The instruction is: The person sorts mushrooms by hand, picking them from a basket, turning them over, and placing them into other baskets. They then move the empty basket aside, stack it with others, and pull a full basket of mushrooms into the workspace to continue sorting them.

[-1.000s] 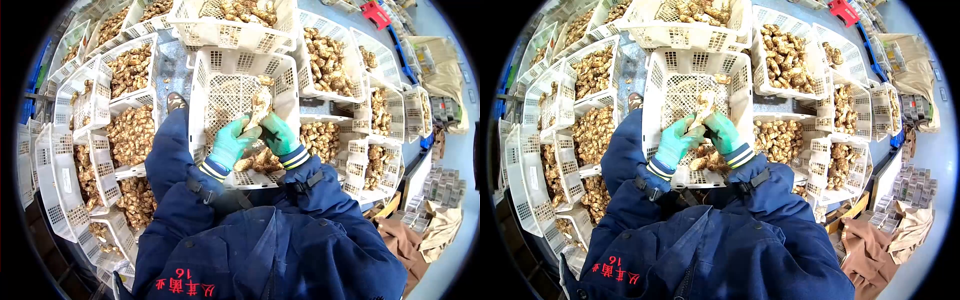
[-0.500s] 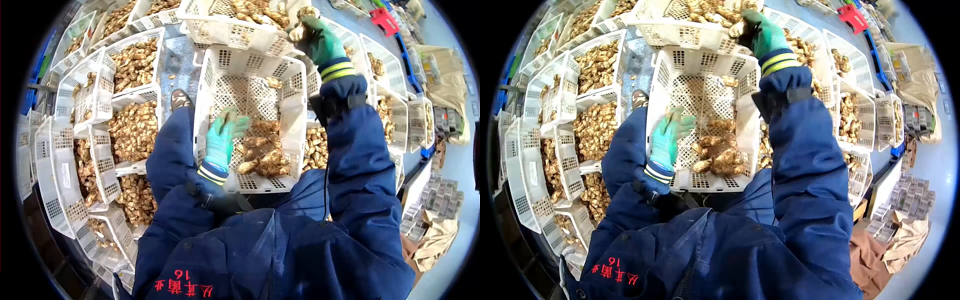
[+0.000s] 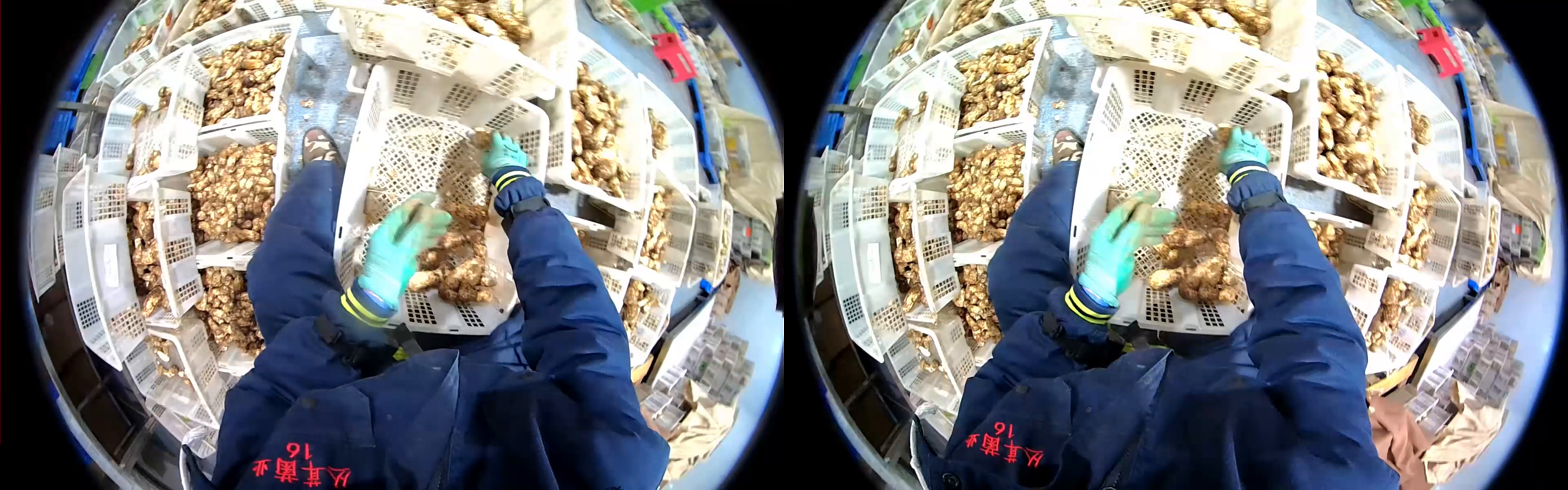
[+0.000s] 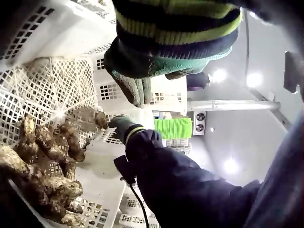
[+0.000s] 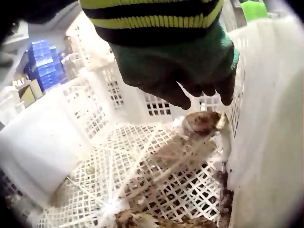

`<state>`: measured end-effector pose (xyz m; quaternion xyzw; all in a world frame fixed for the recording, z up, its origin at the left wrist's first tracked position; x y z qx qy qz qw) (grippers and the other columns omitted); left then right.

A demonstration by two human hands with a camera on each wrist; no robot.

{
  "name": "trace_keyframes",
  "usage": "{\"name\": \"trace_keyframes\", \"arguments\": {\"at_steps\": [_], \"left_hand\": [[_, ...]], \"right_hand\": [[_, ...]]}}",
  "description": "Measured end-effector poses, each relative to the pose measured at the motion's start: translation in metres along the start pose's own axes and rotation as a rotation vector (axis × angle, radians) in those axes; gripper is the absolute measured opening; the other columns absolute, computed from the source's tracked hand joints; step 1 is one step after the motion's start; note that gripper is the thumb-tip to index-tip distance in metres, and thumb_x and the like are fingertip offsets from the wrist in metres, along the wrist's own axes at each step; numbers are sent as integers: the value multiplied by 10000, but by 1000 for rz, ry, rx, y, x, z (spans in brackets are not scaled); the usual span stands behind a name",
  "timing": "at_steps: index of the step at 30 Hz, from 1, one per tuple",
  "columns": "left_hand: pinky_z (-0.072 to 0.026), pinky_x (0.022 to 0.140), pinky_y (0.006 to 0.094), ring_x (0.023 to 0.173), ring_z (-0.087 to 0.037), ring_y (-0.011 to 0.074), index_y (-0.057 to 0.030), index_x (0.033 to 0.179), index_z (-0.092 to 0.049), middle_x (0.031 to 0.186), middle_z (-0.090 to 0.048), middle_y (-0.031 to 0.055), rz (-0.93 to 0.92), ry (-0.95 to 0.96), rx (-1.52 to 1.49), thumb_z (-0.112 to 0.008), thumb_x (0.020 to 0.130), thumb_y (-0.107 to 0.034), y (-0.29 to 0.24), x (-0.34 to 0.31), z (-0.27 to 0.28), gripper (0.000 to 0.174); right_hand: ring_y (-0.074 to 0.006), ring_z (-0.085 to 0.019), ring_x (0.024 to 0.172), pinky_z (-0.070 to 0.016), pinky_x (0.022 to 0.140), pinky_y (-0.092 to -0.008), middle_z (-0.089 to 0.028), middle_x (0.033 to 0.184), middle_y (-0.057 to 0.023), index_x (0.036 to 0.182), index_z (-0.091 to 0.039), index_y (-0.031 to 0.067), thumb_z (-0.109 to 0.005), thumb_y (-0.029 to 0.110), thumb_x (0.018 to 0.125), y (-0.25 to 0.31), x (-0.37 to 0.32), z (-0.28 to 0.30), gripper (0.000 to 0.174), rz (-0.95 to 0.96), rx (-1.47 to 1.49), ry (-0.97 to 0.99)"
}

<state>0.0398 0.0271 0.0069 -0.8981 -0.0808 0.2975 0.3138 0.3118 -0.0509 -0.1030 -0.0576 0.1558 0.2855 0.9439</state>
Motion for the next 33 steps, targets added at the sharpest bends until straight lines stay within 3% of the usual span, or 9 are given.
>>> {"name": "trace_keyframes", "arguments": {"at_steps": [4,13,17,21,24,25,28,29,33], "left_hand": [[-479,821,295,968,-611,185,-14,1289,-468,1095,-619,124,17,-14,118,-509,963,-184,-6,-7,-10,370],[-473,815,259,956,-603,152,-15,1288,-468,1079,-630,109,-29,22,181,-507,960,-135,-8,-9,-14,351],[-472,804,253,963,-595,153,-8,1298,-457,1081,-618,104,5,4,148,-516,951,-108,0,-3,-6,366],[-489,798,196,1047,-543,154,-19,1340,-419,1204,-522,90,-148,-163,2,-578,920,-140,-5,1,0,465],[-501,736,187,899,-561,111,-25,1320,-444,954,-533,23,-130,-68,-280,-556,934,-244,0,11,4,457],[-493,705,180,836,-557,92,-19,1293,-473,926,-548,18,-144,-92,-281,-563,932,-245,-4,7,-3,435],[-465,669,171,744,-536,58,10,1195,-545,954,-608,32,-431,-64,384,-621,902,-175,-23,-12,-24,356],[-453,685,176,727,-537,58,25,1141,-569,923,-626,29,-443,6,279,-650,877,-114,-19,-13,-20,309],[-407,504,188,619,-531,54,-11,981,-631,839,-654,38,-206,-92,188,-652,881,-169,-17,-18,-11,188]], "right_hand": [[-350,-480,1189,-418,970,-465,-498,1277,-135,1322,-398,130,-645,207,760,6,19,-20,619,-10,-60,6],[-306,-550,1075,-483,869,-431,-516,1183,-114,1146,-564,105,-705,395,714,16,10,-11,540,-43,-181,-54],[-368,-598,1023,-478,865,-417,-636,1080,-189,1108,-568,72,-696,384,707,7,6,3,524,-182,182,144],[-204,-641,772,-521,709,-326,-660,882,-123,1083,-583,23,-733,313,710,9,-56,34,495,136,843,57],[-118,-607,715,-509,625,-277,-638,831,-73,1092,-569,18,-749,193,698,39,-147,96,467,241,1151,130],[-97,-548,829,-477,733,-258,-615,918,-35,1144,-543,-12,-751,128,731,44,-166,96,483,274,1057,157],[-241,-632,775,-508,704,-336,-635,883,-134,1088,-570,50,-731,248,713,66,-218,116,454,382,861,-69],[-298,-623,790,-504,738,-351,-630,911,-150,1094,-567,58,-756,277,693,69,-226,112,495,346,865,-8],[-98,-579,856,-493,748,-244,-613,972,-46,1154,-530,-16,-750,130,774,75,-248,100,463,202,1494,329]]}}
Point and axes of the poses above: each hand's wrist, its own x-axis towards the middle knuckle, its own z-axis out of the back of the hand, y = z × x, the point moved 4 cm from there along x, towards the middle knuckle
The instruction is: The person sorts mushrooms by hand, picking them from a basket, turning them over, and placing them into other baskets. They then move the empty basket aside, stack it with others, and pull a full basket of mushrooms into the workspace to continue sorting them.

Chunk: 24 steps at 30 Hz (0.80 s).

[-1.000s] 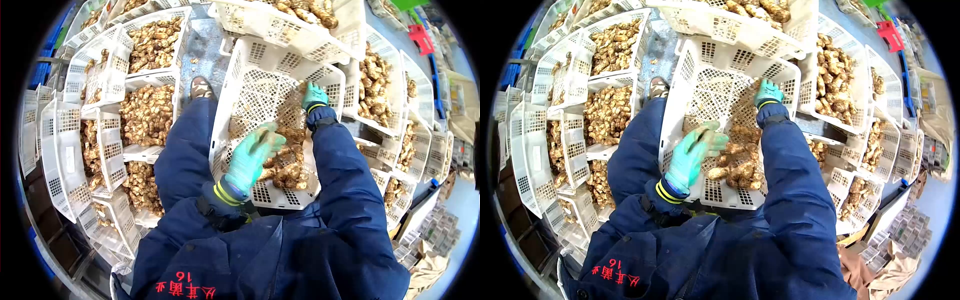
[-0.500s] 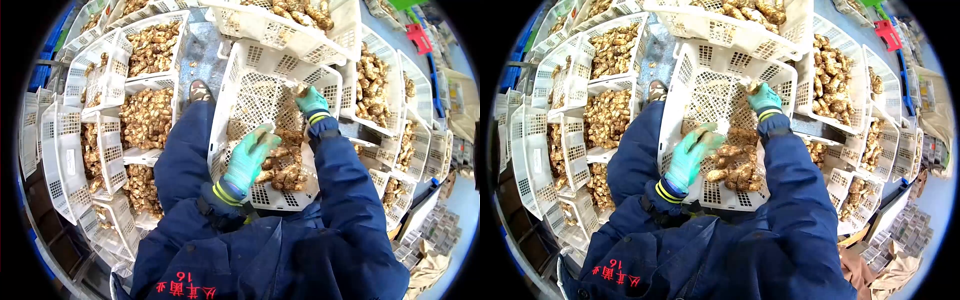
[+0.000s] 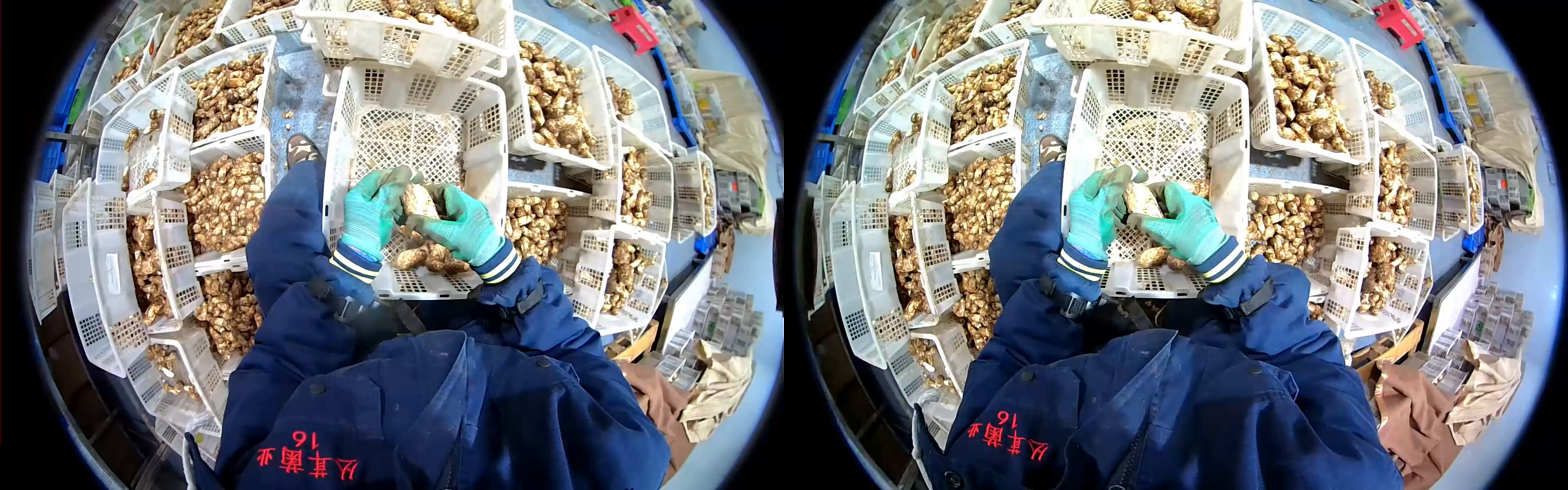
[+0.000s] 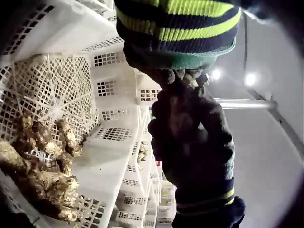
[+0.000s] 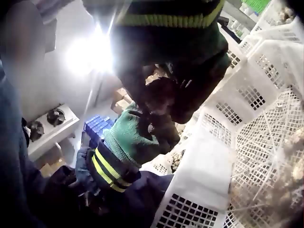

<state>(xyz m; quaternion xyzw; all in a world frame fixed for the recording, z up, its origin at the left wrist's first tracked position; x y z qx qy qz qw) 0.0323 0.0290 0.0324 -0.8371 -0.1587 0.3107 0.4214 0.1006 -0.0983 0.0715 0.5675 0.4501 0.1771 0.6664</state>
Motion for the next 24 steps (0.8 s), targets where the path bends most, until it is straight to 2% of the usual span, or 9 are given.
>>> {"name": "trace_keyframes", "arguments": {"at_steps": [3,7,9,11,14,17,21,22,24], "left_hand": [[-358,409,183,483,-475,45,-34,1008,-626,768,-652,15,141,-86,-38,-623,884,-104,-4,0,5,142],[-440,960,325,1242,-433,266,-101,1321,-481,1409,-347,184,-432,-86,871,-638,750,78,-7,10,16,618],[-456,943,330,1249,-422,272,-128,1359,-443,1438,-294,188,-641,-184,854,-667,726,67,-6,14,20,699],[-487,847,251,1084,-534,202,-40,1282,-497,1321,-456,176,-559,-174,889,-603,844,-54,-17,12,23,451],[-501,641,170,771,-601,104,57,1158,-547,1106,-620,125,-9,196,-122,-435,978,-221,11,26,31,349],[-537,602,263,738,-654,190,20,1310,-441,1032,-642,130,71,329,-36,-462,951,-186,-9,-14,-10,414],[-551,655,299,790,-680,262,-14,1378,-366,967,-643,148,208,468,-117,-604,883,-241,2,-4,-7,594],[-548,674,286,852,-674,256,-17,1384,-363,1024,-635,134,149,454,-111,-586,891,-181,-6,-6,-15,565],[-547,690,271,844,-654,211,-12,1384,-366,1251,-539,126,-21,417,-61,-537,901,-61,-2,-3,-13,515]], "right_hand": [[-82,-553,973,-478,807,-222,-595,1110,-51,1260,-479,-40,-697,36,801,3,-9,9,513,-3,121,53],[-105,-570,1015,-485,864,-238,-569,1189,-64,1340,-427,0,-639,2,819,18,-16,19,563,-7,128,134],[-121,-559,1028,-474,882,-268,-583,1136,-64,1335,-440,13,-631,10,811,16,-15,25,557,-27,206,111],[-181,-557,941,-468,823,-319,-576,956,-66,1334,-459,68,-685,34,754,40,-17,29,623,380,-683,-1],[-286,-486,768,-421,703,-389,-471,796,-86,1322,-484,161,-733,52,668,53,-12,26,708,554,-981,-70],[-294,-505,839,-425,790,-382,-549,902,-92,1378,-417,134,-759,166,678,63,-1,19,780,573,-1021,-37],[-243,-512,1124,-377,1000,-362,-496,1287,-135,1428,-291,39,-726,398,750,31,25,32,883,688,-268,-85],[-174,-487,1151,-387,1014,-331,-475,1293,-154,1412,-309,23,-659,18,739,22,25,34,758,434,125,-112],[-166,-517,1091,-420,953,-299,-538,1189,-121,1368,-339,-21,-619,97,816,1,29,30,630,260,374,-45]]}}
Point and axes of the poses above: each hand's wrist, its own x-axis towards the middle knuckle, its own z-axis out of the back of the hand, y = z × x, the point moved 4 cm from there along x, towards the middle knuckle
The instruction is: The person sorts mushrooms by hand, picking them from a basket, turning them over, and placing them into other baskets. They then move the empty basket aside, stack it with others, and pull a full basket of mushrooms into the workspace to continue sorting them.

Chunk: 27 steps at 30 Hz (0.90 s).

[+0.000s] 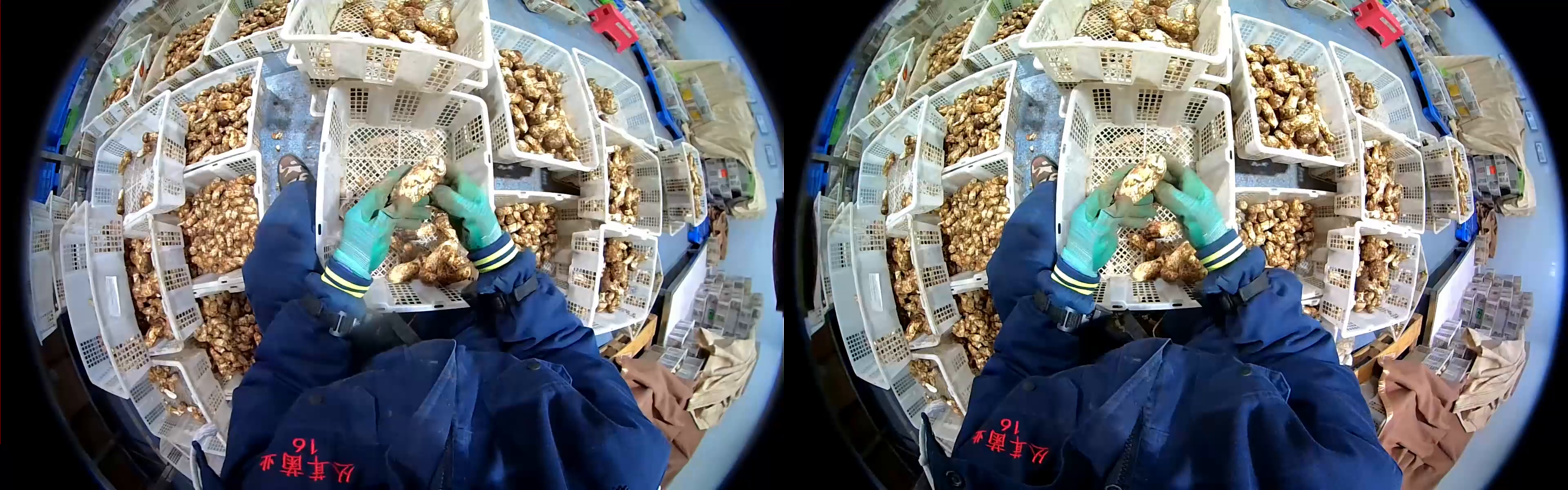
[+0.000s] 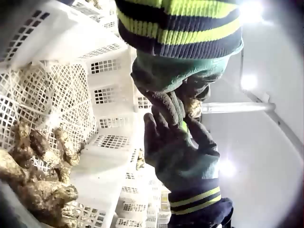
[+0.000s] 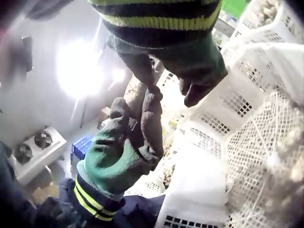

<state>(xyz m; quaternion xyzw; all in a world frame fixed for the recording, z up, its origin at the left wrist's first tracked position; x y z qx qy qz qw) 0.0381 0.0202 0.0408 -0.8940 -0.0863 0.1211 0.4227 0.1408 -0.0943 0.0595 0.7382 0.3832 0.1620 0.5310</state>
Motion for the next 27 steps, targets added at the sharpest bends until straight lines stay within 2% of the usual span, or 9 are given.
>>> {"name": "trace_keyframes", "arguments": {"at_steps": [4,6,9,14,17,19,22,25,27], "left_hand": [[-549,752,270,902,-618,167,13,1392,-340,1399,-419,125,61,-70,70,-475,878,78,6,-3,4,535],[-541,737,262,868,-633,170,24,1332,-405,1230,-532,131,-88,-133,106,-540,863,52,9,-5,-2,489],[-546,711,267,839,-653,179,42,1132,-531,989,-647,108,-52,-181,377,-563,857,43,26,-6,18,277],[-479,804,255,870,-621,161,31,1087,-595,986,-664,105,-230,-313,317,-520,941,-131,-1,6,32,231],[-454,848,246,990,-574,166,28,1131,-572,1135,-602,127,-444,-422,848,-508,940,-95,-7,15,46,236],[-430,909,242,1044,-547,154,27,1160,-546,1182,-573,111,-389,-432,545,-503,936,-64,2,14,49,246],[-419,945,240,1081,-528,137,34,1201,-525,1218,-548,91,-311,-433,479,-467,945,-42,15,16,53,273],[-407,961,223,1086,-528,134,42,1235,-503,1223,-549,100,-133,-445,32,-428,979,-148,49,17,76,328],[-378,993,227,1119,-515,142,60,1249,-482,1237,-544,117,-62,-415,13,-427,983,-192,31,8,52,371]], "right_hand": [[-139,-554,1037,-431,916,-276,-587,1073,-59,1186,-517,-12,-563,155,910,-28,-13,-8,326,-103,329,-19],[-137,-560,1051,-437,914,-268,-600,1077,-42,1122,-563,12,-558,135,920,-38,-10,-3,237,69,315,-140],[-133,-578,968,-477,839,-268,-611,1021,-44,1094,-575,5,-578,182,909,-38,0,8,256,-175,372,-98],[-145,-583,758,-539,669,-304,-616,891,-42,1066,-611,-3,-592,197,886,-16,-1,43,270,-240,229,-199],[-249,-620,933,-540,835,-400,-636,963,-134,1068,-583,13,-583,252,891,14,34,114,298,36,409,-268],[-317,-585,1022,-516,882,-430,-592,1086,-211,1161,-520,38,-611,373,862,53,37,133,459,148,497,-319],[-303,-590,1014,-501,864,-390,-583,1133,-182,1208,-477,17,-571,456,871,5,48,129,561,-167,-218,-368],[-301,-577,1065,-446,926,-381,-578,1179,-208,1156,-550,93,-533,433,870,-84,53,106,444,-464,-1478,266],[-325,-557,1100,-437,942,-419,-590,1190,-155,1221,-537,103,-521,387,860,-121,63,92,460,-578,-1769,334]]}}
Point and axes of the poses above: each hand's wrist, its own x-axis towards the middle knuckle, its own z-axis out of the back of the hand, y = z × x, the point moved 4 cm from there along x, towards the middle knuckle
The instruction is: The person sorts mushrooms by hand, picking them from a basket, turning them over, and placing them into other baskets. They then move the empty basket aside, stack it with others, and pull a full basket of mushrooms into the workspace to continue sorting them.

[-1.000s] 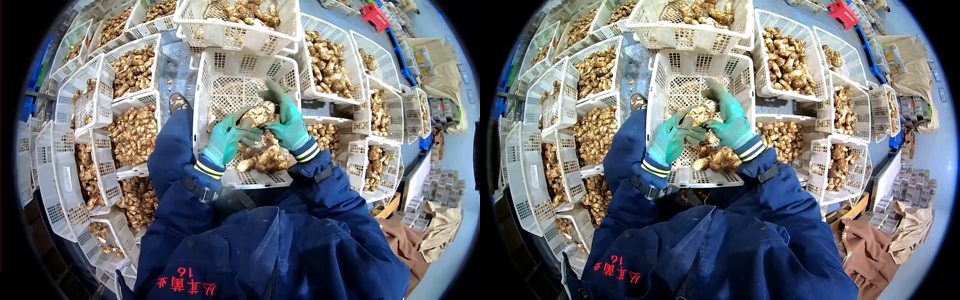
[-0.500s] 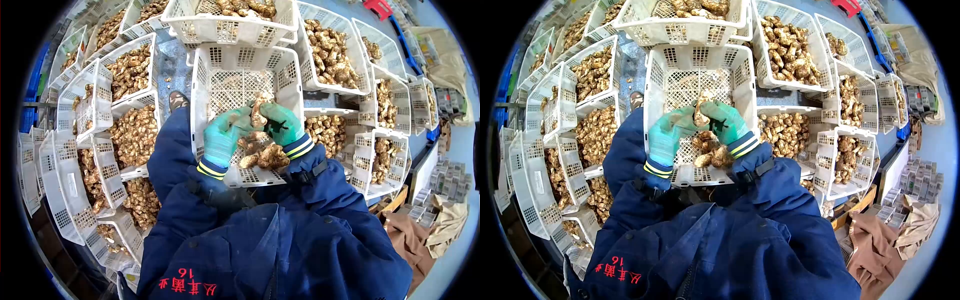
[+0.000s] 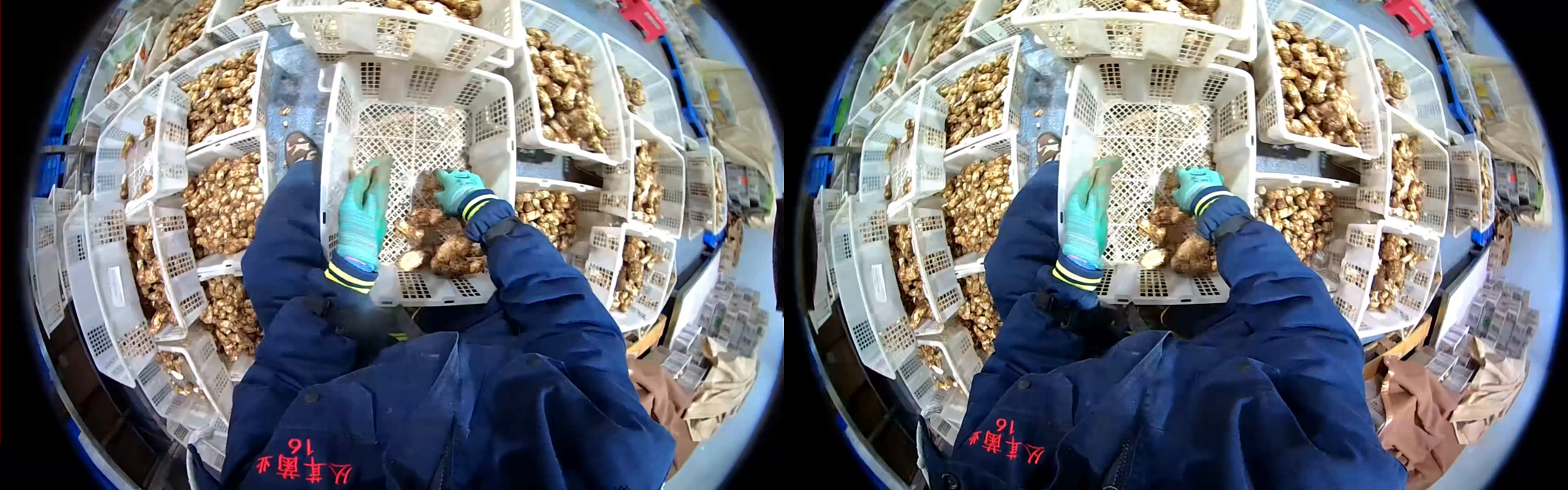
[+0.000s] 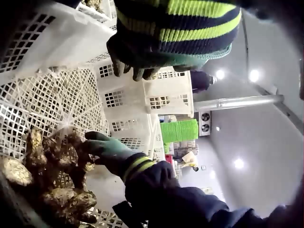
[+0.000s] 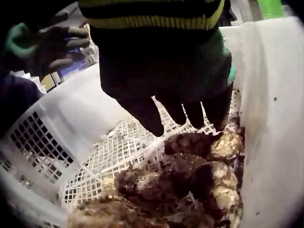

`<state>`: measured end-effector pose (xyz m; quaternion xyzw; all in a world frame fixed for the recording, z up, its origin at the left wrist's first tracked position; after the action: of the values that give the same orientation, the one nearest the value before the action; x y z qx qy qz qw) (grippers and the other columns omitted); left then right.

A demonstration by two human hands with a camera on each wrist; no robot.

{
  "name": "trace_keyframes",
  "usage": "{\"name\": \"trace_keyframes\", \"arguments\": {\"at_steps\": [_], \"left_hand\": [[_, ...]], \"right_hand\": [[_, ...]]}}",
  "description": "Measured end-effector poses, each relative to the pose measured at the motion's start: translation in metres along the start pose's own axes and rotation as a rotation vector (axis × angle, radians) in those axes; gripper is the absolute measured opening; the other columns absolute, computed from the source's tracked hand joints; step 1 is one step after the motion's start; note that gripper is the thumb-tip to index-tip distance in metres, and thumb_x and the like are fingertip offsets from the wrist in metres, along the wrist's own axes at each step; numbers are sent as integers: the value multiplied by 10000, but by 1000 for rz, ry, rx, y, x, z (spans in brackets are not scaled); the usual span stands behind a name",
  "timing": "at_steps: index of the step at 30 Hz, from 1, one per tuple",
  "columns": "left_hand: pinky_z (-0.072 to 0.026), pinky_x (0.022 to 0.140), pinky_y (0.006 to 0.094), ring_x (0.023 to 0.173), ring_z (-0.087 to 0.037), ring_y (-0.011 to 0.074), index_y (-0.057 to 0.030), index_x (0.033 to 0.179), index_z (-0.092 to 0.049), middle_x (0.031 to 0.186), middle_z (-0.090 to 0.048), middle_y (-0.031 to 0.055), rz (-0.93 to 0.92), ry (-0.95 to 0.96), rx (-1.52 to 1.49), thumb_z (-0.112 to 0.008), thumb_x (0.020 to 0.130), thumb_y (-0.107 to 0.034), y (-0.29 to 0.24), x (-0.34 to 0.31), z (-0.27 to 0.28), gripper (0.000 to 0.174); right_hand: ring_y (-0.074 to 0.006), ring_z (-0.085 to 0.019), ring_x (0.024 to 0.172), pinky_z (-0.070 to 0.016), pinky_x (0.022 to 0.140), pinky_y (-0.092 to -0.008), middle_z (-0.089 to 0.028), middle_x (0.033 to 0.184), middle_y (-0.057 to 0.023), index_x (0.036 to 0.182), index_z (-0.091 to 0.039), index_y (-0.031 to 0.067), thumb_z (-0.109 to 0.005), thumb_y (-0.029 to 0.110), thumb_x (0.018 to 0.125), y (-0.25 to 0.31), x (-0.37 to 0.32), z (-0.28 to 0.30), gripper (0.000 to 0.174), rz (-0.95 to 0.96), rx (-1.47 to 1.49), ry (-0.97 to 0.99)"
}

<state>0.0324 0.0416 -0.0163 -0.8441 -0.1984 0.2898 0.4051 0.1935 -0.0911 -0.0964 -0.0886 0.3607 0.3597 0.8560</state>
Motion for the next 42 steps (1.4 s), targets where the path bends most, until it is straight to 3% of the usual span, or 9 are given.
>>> {"name": "trace_keyframes", "arguments": {"at_steps": [10,15,18,24,29,32,33,34,42], "left_hand": [[-417,962,240,1097,-535,167,72,1188,-518,1181,-570,128,-47,64,55,-455,956,-33,-16,-3,-17,262],[-460,852,256,965,-594,156,27,1165,-565,1131,-616,103,177,210,13,-507,953,-152,16,-2,-8,284],[-491,729,252,896,-614,132,2,1163,-570,1045,-639,64,553,438,239,-538,943,-196,15,-20,-39,298],[-488,875,301,996,-589,185,-11,1189,-521,1081,-594,77,42,527,185,-542,930,-164,2,-26,-46,302],[-506,864,358,914,-603,195,-57,1085,-552,1020,-595,59,194,496,-449,-571,889,-60,7,-26,-46,196],[-510,853,358,905,-603,192,-51,1092,-545,1022,-599,63,369,518,-632,-568,891,-65,0,-33,-46,203],[-492,854,375,961,-584,248,-53,1054,-532,1054,-610,117,408,532,-599,-416,972,-365,36,-19,-26,342],[-512,812,368,938,-594,249,-45,1079,-523,1054,-607,118,407,486,-521,-427,969,-340,35,-18,-21,329],[-511,728,266,872,-599,144,15,1121,-537,1014,-617,72,-14,229,188,-644,793,27,4,-19,-42,346]], "right_hand": [[-281,-591,1062,-467,890,-425,-640,1100,-129,1136,-587,119,-619,317,771,10,40,-1,416,-35,-112,-26],[-98,-551,646,-434,547,-261,-646,810,-44,956,-604,94,-664,135,814,-34,2,31,160,76,1330,-346],[-102,-594,731,-499,645,-233,-658,940,-58,1051,-571,2,-656,31,788,0,-72,79,278,298,1760,-265],[-161,-554,1019,-453,898,-280,-593,1094,-89,1151,-512,-25,-624,19,809,53,-138,72,362,591,1566,-686],[-312,-587,856,-469,738,-397,-613,1012,-124,970,-595,78,-672,121,753,64,-170,81,235,532,327,-1115],[-311,-595,834,-473,736,-368,-645,959,-126,927,-604,51,-664,61,781,69,-174,87,159,609,433,-1115],[-222,-606,778,-472,719,-313,-667,931,-101,946,-612,31,-639,59,817,65,-172,87,135,703,620,-1127],[-76,-507,631,-431,585,-229,-605,760,5,966,-643,38,-618,109,870,56,-158,69,122,387,1367,-591],[-46,-501,736,-417,653,-192,-618,849,-9,1117,-583,-7,-596,258,913,55,-155,77,335,293,1143,-547]]}}
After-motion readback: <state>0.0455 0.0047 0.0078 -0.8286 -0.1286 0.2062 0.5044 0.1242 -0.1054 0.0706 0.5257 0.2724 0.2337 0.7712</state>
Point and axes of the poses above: each hand's wrist, its own x-axis towards the middle knuckle, its own z-axis out of the back of the hand, y = z × x, the point moved 4 cm from there along x, towards the middle knuckle
